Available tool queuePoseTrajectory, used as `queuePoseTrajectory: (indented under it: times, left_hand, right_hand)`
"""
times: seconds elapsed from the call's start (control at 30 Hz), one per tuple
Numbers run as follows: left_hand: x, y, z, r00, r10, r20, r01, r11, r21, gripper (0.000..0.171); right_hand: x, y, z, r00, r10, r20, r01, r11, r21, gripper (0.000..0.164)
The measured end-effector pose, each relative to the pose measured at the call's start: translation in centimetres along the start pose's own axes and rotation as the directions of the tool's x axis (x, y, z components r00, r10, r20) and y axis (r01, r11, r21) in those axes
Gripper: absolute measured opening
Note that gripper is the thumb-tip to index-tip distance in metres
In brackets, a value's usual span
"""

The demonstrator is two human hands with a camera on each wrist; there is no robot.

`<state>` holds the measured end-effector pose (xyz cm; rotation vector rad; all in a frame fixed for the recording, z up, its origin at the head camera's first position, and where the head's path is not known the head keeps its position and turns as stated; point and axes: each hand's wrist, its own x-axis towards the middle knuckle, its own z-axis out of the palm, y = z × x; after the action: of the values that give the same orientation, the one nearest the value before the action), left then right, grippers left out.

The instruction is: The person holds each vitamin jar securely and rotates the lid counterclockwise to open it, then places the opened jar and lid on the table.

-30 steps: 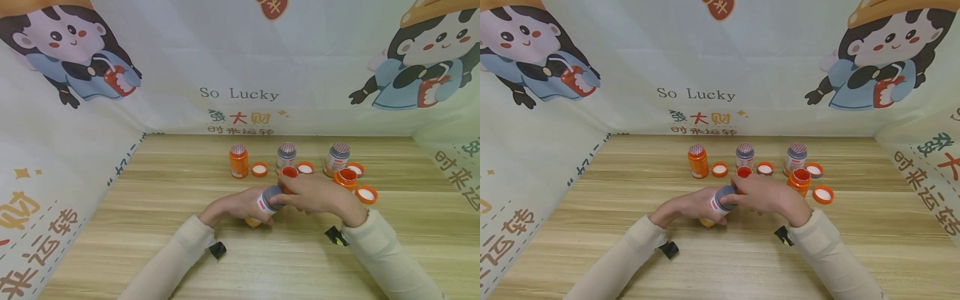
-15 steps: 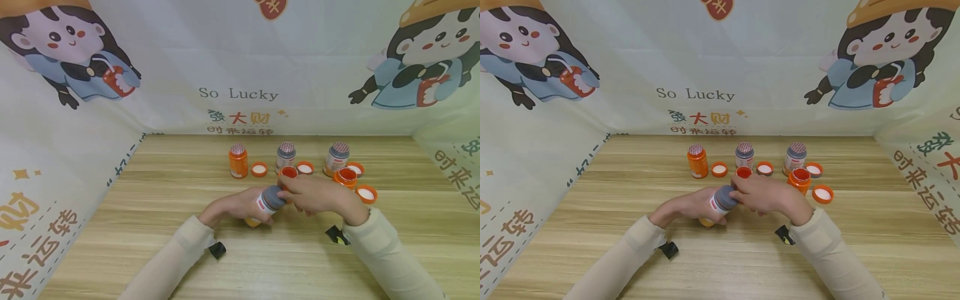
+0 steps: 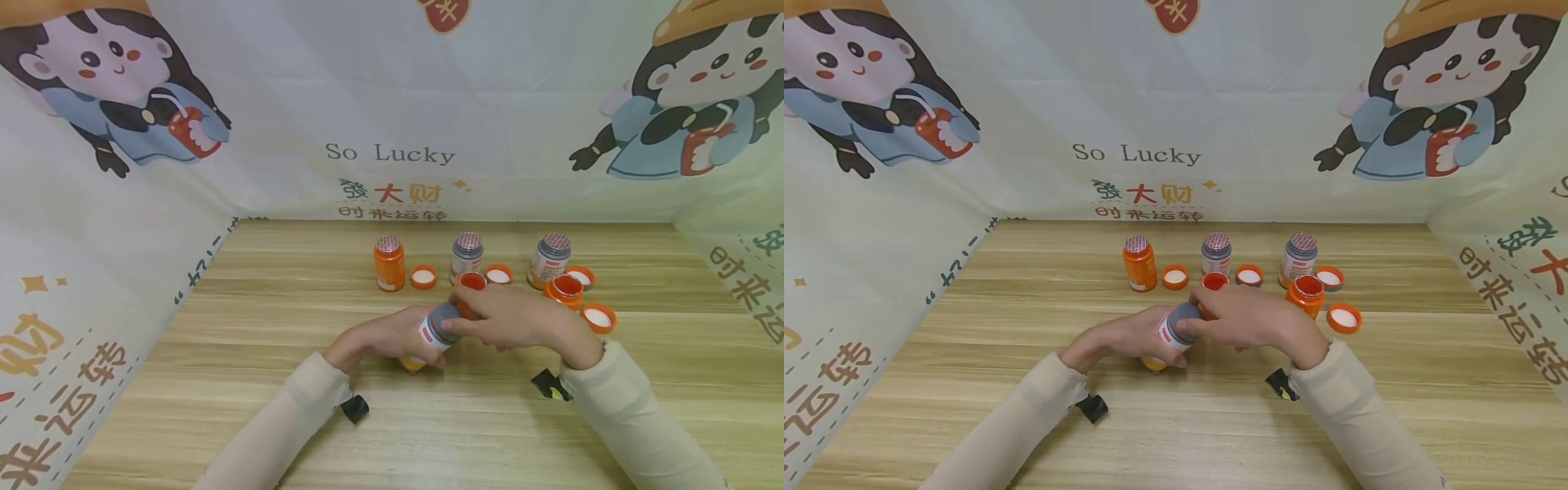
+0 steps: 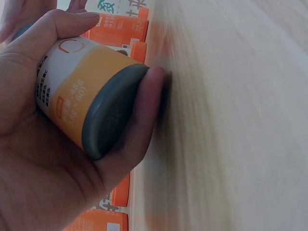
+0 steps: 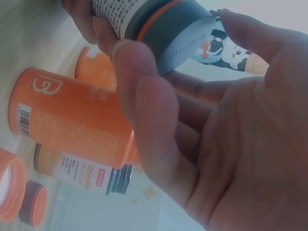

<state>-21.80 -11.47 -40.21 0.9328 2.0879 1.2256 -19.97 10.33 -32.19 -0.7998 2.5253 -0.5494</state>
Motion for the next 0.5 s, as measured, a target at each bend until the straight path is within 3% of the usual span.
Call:
queuePoseTrajectory:
  times: [0.23, 0.5]
  left_hand:
    - [0.09, 0.16, 0.00, 1.000, 0.010, -0.014, -0.009, 0.999, 0.032, 0.045]
    - [0.12, -0.04, -0.04, 1.000, 0.012, -0.007, -0.012, 1.000, 0.018, 0.046]
  right_hand:
    - [-0.10, -0.38, -0.04, 0.993, 0.006, -0.120, -0.019, 0.994, -0.108, 0.049]
    - [-0.19, -0.35, -0.07, 0.995, 0.006, -0.100, -0.014, 0.996, -0.084, 0.053]
